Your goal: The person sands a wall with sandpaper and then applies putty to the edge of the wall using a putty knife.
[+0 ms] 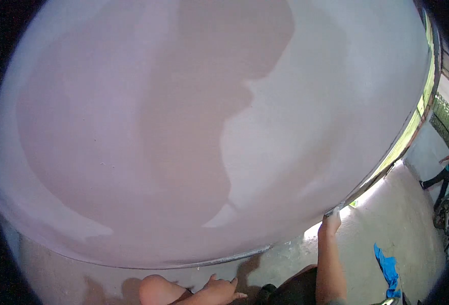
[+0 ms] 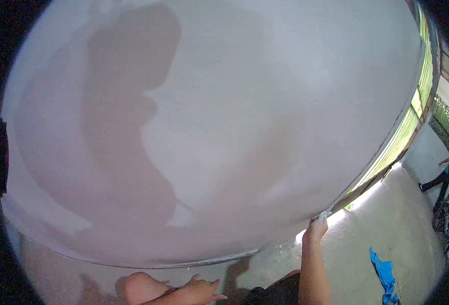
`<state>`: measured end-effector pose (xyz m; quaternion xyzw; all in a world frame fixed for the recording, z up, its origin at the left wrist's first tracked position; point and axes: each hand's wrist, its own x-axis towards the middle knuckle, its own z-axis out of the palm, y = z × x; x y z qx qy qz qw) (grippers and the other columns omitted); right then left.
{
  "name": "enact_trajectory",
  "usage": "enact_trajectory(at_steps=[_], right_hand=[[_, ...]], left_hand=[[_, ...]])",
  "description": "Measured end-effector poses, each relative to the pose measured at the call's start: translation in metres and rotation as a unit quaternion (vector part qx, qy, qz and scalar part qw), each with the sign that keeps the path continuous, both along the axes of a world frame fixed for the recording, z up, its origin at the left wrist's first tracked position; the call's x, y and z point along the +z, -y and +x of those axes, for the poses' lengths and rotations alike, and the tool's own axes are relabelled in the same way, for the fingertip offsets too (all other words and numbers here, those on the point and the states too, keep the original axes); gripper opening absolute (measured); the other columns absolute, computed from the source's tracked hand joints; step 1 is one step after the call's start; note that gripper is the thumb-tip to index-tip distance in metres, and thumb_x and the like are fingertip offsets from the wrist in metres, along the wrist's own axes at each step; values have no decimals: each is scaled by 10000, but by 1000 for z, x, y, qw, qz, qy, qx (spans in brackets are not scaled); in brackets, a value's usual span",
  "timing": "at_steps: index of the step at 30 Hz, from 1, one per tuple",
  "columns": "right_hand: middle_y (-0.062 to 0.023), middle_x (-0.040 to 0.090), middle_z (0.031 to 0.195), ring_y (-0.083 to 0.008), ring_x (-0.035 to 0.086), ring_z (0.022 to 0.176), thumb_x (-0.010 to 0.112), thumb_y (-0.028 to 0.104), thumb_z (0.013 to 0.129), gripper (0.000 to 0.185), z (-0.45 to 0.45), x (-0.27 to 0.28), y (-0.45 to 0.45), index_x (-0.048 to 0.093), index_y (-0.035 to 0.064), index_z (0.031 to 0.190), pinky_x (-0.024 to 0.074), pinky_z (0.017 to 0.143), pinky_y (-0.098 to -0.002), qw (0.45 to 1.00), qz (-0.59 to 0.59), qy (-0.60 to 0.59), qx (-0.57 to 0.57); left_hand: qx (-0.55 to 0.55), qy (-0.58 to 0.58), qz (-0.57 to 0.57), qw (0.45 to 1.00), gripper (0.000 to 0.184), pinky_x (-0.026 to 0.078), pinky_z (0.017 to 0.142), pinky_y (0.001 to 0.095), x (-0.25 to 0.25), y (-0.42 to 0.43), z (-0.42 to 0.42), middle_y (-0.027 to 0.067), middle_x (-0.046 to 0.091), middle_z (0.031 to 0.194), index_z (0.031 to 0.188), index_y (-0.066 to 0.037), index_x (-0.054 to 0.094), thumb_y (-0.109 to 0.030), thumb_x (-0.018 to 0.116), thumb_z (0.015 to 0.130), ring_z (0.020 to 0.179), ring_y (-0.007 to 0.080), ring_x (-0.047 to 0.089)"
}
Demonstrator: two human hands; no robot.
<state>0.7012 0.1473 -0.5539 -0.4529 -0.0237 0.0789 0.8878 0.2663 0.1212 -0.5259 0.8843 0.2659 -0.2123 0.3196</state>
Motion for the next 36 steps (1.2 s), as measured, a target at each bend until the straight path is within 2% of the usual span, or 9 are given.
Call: enact_trajectory(at_steps=[2,4,6,8,10,13,29,34,36], right_hand=[[-104,639,1115,-240,612,997,614,296,975,417,0,28,0,598,-79,1159,477,883,-385,995,-78,-57,-6],[-116,629,1194,-237,599,1078,594,384,993,559,46,-4,7,558,-108,1255,466,928,-364,992,-119,-36,23],[-115,626,1199,-238,600,1077,592,408,993,584,29,-7,2,550,-106,1267,467,930,-366,996,-85,-34,21],[-101,625,1153,-237,603,1019,603,381,989,480,6,-4,3,592,-59,1180,469,903,-383,998,-9,-35,47],[-103,621,1169,-237,602,1045,607,316,984,431,21,1,8,585,-53,1206,467,915,-380,997,-45,-48,36],[-84,622,1157,-223,600,1042,626,366,968,485,30,-14,11,591,-56,1205,471,893,-371,991,-117,-44,46],[-108,600,1252,-264,609,1096,635,233,969,429,30,-30,13,528,-53,1271,505,914,-376,992,-18,-16,122],[-84,612,1247,-218,598,1120,578,194,1008,348,79,-54,11,532,1,1293,504,952,-366,985,-149,-42,69],[-85,624,1228,-216,603,1106,608,193,993,327,32,-29,7,549,13,1259,506,949,-362,992,-51,-12,113]], left_hand=[[-52,-18,3,998,854,362,1011,628,-4,2,-1,276,691,1029,1448,66,385,-650,366,983,1048,418,657],[36,-4,16,999,815,329,1070,596,1,9,-3,278,633,1237,1426,63,423,-582,533,941,1174,410,593],[47,1,-6,999,836,325,1082,584,16,8,-2,282,625,1252,1441,51,413,-606,526,936,1184,405,592],[65,5,-29,997,858,320,1094,572,11,4,-2,287,616,1266,1457,39,404,-629,519,930,1195,400,592],[-21,-13,-8,1000,769,331,1029,630,-26,1,-3,261,687,1066,1382,40,458,-619,380,992,1065,411,646],[-22,20,42,999,793,378,987,613,-42,5,-6,253,700,1025,1441,60,387,-603,362,1005,1015,400,670],[-4,8,-4,1000,778,311,1072,641,-20,1,-9,273,669,1119,1466,42,369,-585,380,1006,1114,406,628],[-5,-5,3,1000,785,296,1092,625,-23,9,-10,267,673,1102,1469,45,364,-582,409,998,1108,407,626],[14,-5,-6,1000,717,285,1101,600,-15,3,-5,226,682,1113,1430,49,414,-523,459,1000,1112,363,633]])
